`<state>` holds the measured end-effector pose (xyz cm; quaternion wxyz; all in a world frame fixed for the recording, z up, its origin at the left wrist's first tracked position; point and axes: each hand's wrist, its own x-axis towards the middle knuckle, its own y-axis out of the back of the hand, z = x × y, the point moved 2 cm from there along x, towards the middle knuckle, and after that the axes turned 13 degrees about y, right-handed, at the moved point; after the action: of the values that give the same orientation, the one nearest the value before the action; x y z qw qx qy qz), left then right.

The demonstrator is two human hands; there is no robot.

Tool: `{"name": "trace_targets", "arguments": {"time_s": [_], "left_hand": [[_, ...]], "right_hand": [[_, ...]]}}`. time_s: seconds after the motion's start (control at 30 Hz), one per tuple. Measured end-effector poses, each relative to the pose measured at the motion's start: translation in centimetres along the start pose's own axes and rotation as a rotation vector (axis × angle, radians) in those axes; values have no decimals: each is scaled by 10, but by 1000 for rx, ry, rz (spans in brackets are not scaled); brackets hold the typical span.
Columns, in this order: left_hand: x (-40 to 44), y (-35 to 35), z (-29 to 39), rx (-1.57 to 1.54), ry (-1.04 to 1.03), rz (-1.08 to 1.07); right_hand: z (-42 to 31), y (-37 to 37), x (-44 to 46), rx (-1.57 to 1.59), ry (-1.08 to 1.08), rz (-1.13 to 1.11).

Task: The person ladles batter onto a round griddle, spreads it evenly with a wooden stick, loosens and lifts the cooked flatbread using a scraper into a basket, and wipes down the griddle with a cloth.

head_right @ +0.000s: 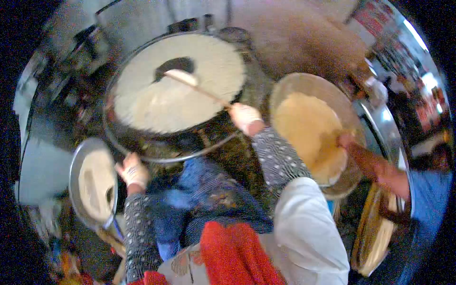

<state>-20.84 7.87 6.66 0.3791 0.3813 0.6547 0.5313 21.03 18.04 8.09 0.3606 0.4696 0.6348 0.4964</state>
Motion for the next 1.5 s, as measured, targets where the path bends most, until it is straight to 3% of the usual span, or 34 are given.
{"name": "trace_targets", "arguments": {"time_s": [0.03,0.1,0.17,0.23,0.3,0.4,0.47,0.57,0.7,0.77,0.93,1.03,1.07,1.1,1.17,1.3,1.4,1.5], "left_hand": [[0,4,-13,-48,14,93],[14,7,-33,-25,60,117],[-1,30,-31,-73,-59,156],[-10,20,-34,-212,-254,288],[-32,15,-14,-241,-327,231],[-38,5,-10,-220,-316,308],[-30,12,-16,-154,-269,225],[-21,31,-26,-52,-276,215],[0,38,-40,-83,-220,188],[7,26,-34,-43,-172,187],[25,30,-40,46,-49,21],[36,28,-38,101,20,-70],[41,25,-43,103,24,-65],[46,25,-45,109,29,-59],[49,37,-47,58,59,-61],[7,34,-10,-125,-164,228],[-41,16,33,-301,-381,245],[-64,1,46,-199,-365,259]], "right_hand": [[-14,6,0,-119,236,73],[-57,20,6,-92,268,100],[-81,31,8,-141,158,-34],[-72,16,22,-80,19,21],[-74,30,30,-99,28,52],[-103,36,29,-96,155,50],[-105,33,25,-112,214,-14],[-72,43,35,-112,123,133],[-107,71,40,-36,138,5],[-78,50,40,-32,62,-58],[-68,36,41,-174,84,12],[-81,36,26,-168,121,-204],[-69,24,30,-194,115,-70],[-44,20,32,-149,-70,-52],[-33,31,41,-180,-12,22],[-54,19,36,-198,105,-56],[-27,3,38,-159,-34,-81],[-30,20,44,-134,-71,-45]]}}
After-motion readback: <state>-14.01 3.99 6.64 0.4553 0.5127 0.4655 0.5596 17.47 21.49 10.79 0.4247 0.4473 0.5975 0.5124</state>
